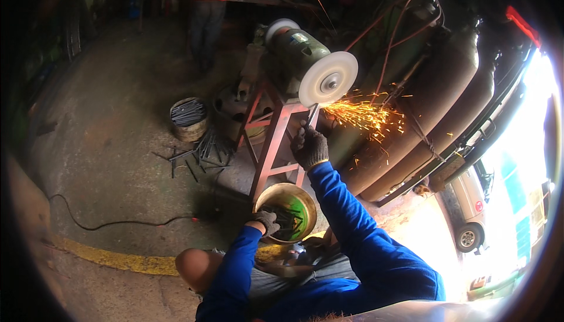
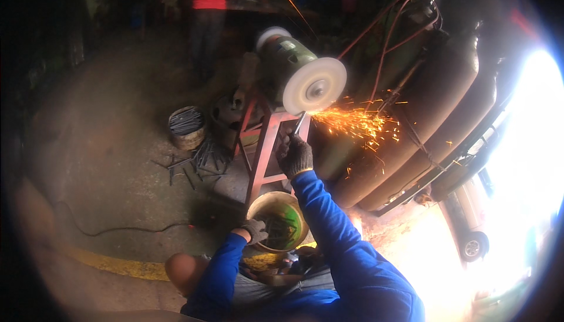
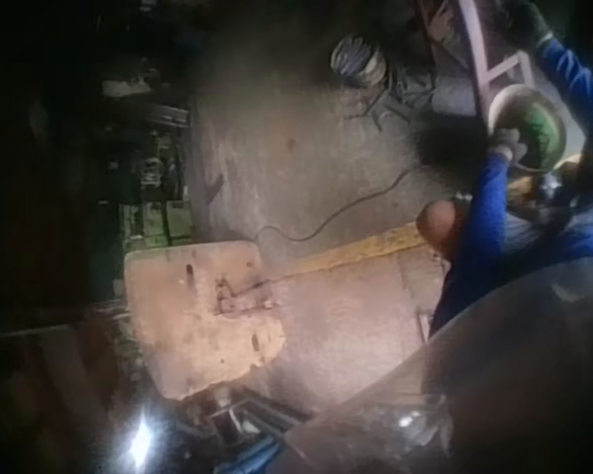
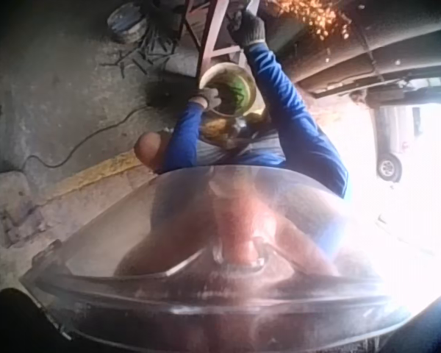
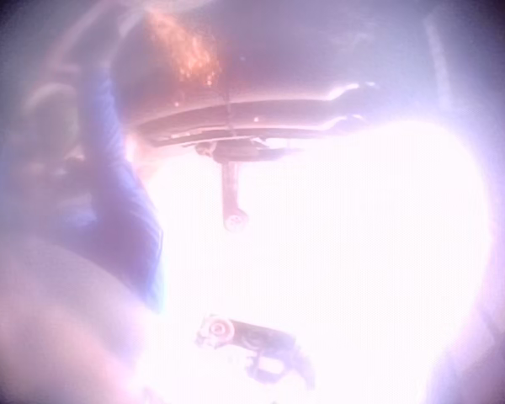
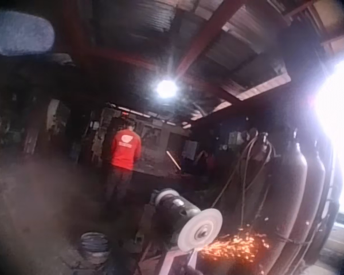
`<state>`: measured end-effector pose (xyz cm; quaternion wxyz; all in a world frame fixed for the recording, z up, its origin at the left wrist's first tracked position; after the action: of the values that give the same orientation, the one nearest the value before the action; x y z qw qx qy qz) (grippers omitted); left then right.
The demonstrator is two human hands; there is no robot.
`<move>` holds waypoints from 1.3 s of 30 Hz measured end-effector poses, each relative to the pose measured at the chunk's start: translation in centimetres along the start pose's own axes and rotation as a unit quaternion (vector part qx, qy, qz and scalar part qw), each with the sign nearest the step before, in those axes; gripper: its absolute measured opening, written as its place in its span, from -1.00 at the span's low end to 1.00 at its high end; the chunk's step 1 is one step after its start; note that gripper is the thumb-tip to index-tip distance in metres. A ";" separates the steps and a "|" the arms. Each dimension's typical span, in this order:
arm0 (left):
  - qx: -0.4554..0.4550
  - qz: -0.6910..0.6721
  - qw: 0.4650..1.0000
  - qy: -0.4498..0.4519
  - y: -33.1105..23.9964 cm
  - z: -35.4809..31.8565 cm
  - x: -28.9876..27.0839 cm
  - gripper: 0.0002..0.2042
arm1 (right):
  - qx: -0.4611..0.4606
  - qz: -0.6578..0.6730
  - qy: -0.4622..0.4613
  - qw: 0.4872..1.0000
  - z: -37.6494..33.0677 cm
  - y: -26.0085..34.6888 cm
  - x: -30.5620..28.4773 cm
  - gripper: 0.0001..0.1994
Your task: The person sits on the floor and uses a bench grinder to sharpen or smooth metal rods. They hold the rods with gloved hands against the spinning wheel, generating sparks, and periodically place the rods into a bucket.
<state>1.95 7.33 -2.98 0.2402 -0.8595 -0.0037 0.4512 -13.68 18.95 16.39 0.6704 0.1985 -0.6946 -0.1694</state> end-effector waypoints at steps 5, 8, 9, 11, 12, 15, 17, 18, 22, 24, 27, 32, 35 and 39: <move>-0.002 -0.012 1.000 -0.002 0.1 -0.8 -0.4 -0.53 | -0.031 -0.035 0.053 0.997 -2.2 1.5 1.6 -0.85; 0.013 -0.008 1.000 0.005 0.1 -0.4 -0.2 -0.53 | -0.008 0.013 0.082 0.996 -3.2 1.5 2.6 -0.83; 0.010 -0.009 1.000 0.004 0.2 -0.5 -0.2 -0.53 | 0.001 0.024 0.096 0.995 -3.5 1.3 3.0 -0.82; 0.005 -0.011 1.000 0.003 0.2 -0.9 -0.3 -0.53 | 0.018 0.045 0.122 0.991 -4.0 1.0 3.5 -0.82; 0.004 -0.011 1.000 0.002 0.1 -1.0 -0.4 -0.53 | 0.026 0.054 0.136 0.989 -3.8 0.8 3.2 -0.79; 0.001 -0.016 1.000 -0.003 0.0 -1.3 -1.0 -0.53 | 0.047 0.073 0.164 0.983 -2.7 0.2 2.4 -0.76; 0.001 -0.024 1.000 -0.002 -0.2 -1.5 -1.3 -0.53 | 0.053 0.078 0.162 0.982 -2.3 -0.4 2.2 -0.76; -0.001 -0.022 1.000 -0.004 0.0 -1.3 -1.1 -0.53 | 0.055 0.082 0.158 0.983 -2.1 -0.6 2.4 -0.76; -0.003 -0.017 1.000 -0.012 0.5 -0.6 -0.7 -0.53 | 0.042 0.079 0.126 0.988 -1.5 -1.3 3.3 -0.81; 0.002 -0.015 1.000 -0.016 0.5 -0.5 -0.7 -0.53 | 0.021 0.067 0.112 0.991 -1.1 -1.4 3.5 -0.83; 0.014 -0.018 0.999 -0.023 0.5 -0.4 -0.7 -0.53 | -0.011 0.054 0.104 0.993 -0.6 -1.5 3.7 -0.83; 0.018 -0.017 0.999 -0.031 0.8 0.3 -0.1 -0.52 | -0.098 -0.057 0.072 0.991 0.4 -0.9 2.9 -0.84; 0.015 -0.016 0.999 -0.024 0.7 0.7 0.1 -0.52 | -0.099 -0.041 0.087 0.990 1.0 -0.6 2.3 -0.81; 0.016 -0.012 0.999 -0.028 0.6 0.5 0.2 -0.53 | -0.151 -0.143 0.135 0.969 0.9 0.2 2.1 -0.77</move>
<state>1.52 7.07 -3.58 0.2593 -0.8426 -0.0132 0.4718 -14.65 18.01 18.26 0.7491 0.2132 -0.5284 -0.3380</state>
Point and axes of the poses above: each hand's wrist, its own z-axis towards the middle knuckle, its own x-axis out of the palm, y = z × x, the point moved 7 cm from there along z, towards the middle knuckle, and after that the axes turned 8 degrees about -x, right-handed, at the moved point
